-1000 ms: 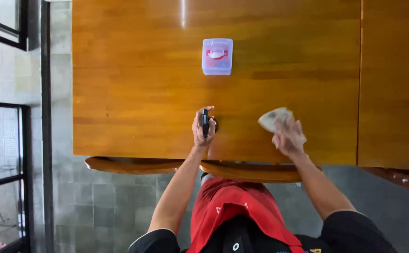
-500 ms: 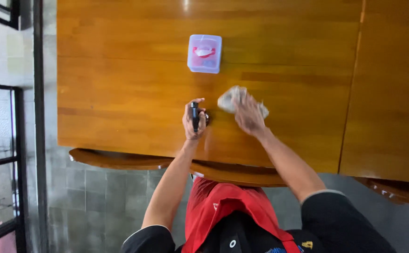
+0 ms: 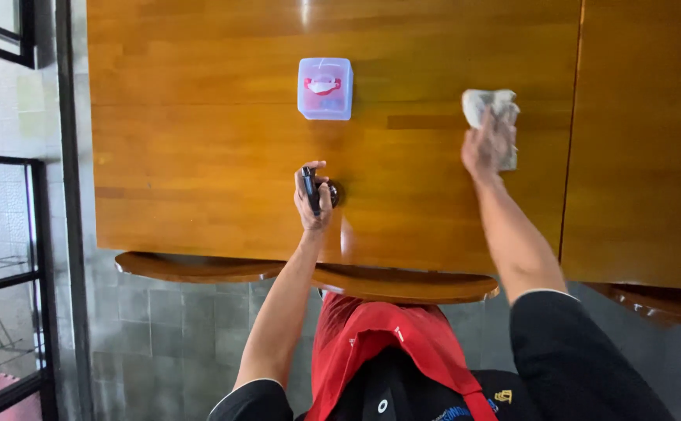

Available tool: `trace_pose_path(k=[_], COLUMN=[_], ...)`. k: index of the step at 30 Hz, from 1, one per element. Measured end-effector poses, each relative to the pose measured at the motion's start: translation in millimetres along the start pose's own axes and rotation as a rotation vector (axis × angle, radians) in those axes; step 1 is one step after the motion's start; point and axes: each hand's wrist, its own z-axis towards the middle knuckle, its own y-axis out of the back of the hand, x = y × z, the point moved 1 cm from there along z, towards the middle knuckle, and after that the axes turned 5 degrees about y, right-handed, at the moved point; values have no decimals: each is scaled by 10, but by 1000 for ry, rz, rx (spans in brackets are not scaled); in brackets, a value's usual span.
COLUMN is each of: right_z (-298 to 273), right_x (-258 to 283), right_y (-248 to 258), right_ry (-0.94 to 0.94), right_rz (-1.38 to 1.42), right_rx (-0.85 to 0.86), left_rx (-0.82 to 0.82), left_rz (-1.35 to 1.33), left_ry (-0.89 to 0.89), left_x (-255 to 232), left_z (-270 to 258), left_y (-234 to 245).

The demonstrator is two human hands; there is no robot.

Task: Spraying a wooden table with cleaning solution and wiping it clean with a cloth.

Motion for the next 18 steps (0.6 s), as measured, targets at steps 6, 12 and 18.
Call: trace_pose_path(k=[6,12,18], right_z=[-769,-1758,-909], right_x=[1082,225,-1020], right_y=[-12,749,924], right_ry=[341,332,25], right_rz=[98,57,-86], right_rx=[196,382,191], left_rx=[72,224,262], left_rz=[-43,-58,-70], left_ry=[-20,-60,-30], left_x=[-85,-77,75], left_z=[-104,-220,-229], left_y=[-268,-843,-952])
